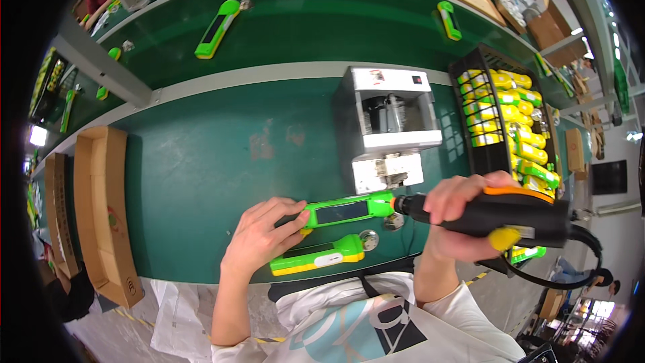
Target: The person assembles flashlights by taking them from a crate, fastening components with an electric screwdriver, and placing the assembled flashlights onto a conveyor belt.
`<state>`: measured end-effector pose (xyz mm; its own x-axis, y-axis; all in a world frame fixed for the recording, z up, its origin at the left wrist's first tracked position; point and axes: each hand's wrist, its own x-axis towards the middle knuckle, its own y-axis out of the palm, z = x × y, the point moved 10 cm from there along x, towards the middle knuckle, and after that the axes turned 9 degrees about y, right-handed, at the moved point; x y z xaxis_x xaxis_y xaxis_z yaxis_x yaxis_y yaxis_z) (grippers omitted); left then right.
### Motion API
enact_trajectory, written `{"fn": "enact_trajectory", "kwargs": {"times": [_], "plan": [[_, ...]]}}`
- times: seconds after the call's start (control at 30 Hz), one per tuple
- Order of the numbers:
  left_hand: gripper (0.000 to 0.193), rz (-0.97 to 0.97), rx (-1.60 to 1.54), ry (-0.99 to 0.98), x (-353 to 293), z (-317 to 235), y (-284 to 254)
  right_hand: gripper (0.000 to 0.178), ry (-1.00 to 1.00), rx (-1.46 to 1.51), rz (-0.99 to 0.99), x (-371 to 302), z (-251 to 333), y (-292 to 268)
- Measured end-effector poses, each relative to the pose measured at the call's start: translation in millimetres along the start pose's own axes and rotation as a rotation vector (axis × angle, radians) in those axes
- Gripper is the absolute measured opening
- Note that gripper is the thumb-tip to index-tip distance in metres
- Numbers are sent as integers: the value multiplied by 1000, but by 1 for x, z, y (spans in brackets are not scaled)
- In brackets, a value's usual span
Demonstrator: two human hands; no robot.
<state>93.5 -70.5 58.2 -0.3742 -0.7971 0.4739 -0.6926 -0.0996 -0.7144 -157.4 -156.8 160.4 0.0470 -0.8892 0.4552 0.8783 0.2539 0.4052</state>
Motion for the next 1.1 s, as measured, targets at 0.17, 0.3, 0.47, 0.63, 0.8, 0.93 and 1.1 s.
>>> {"fn": "enact_trajectory", "kwargs": {"times": [0.17,0.3,0.47,0.63,0.8,0.93,1.1], "plan": [[34,-29,-209,-85,-4,18,8,61,143,93,160,-5,-10,52],[60,7,-284,-357,-14,33,10,60,218,71,248,-13,-41,87],[66,62,-296,-397,-13,39,13,74,255,-57,257,-14,-64,111],[72,47,-377,-402,-14,44,16,39,246,21,327,-15,-77,120],[75,39,-398,-393,-15,45,15,28,290,37,279,-14,-85,122],[75,46,-391,-377,-15,45,15,24,325,55,251,-14,-89,121],[75,48,-401,-372,-15,45,17,71,337,-93,252,-21,-98,114]]}}
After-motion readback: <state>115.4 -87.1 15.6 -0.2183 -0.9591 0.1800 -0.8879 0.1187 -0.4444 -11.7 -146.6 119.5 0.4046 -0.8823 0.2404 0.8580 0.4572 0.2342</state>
